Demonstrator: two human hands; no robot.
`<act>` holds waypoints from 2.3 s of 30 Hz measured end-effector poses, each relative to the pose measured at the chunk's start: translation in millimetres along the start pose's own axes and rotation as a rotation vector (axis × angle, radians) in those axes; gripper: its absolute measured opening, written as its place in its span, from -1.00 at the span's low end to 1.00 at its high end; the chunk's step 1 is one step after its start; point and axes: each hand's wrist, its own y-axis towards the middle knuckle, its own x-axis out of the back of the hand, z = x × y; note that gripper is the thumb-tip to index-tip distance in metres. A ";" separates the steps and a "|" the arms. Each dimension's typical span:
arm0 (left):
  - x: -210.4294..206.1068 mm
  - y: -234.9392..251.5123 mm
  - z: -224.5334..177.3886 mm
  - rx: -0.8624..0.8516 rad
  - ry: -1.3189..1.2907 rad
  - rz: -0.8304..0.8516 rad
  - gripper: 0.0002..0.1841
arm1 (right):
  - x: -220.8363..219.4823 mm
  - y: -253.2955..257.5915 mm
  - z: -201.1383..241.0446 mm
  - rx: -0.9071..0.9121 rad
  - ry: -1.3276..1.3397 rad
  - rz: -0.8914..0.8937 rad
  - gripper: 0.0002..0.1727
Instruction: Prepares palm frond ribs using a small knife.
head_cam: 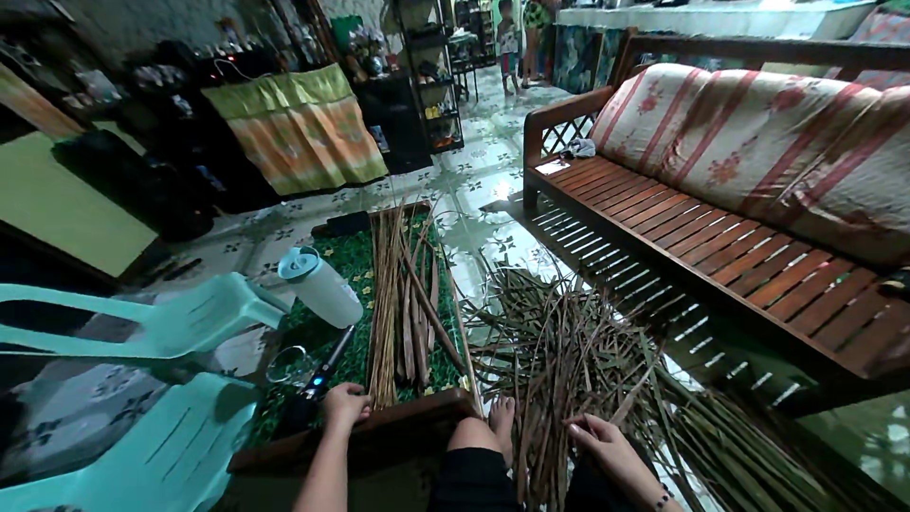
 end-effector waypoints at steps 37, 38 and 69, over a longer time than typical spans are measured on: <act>-148.8 -59.1 -105.7 -0.394 0.499 0.150 -0.29 | 8.7 6.8 -3.7 0.066 -0.300 0.068 -0.69; -153.3 -59.7 -108.0 -0.364 0.518 0.147 -0.28 | 8.2 7.0 -3.1 0.062 -0.302 0.073 -0.68; -151.5 -251.9 -80.7 -0.114 -0.974 0.441 -0.15 | -0.5 3.2 11.5 0.132 -0.353 0.140 -0.65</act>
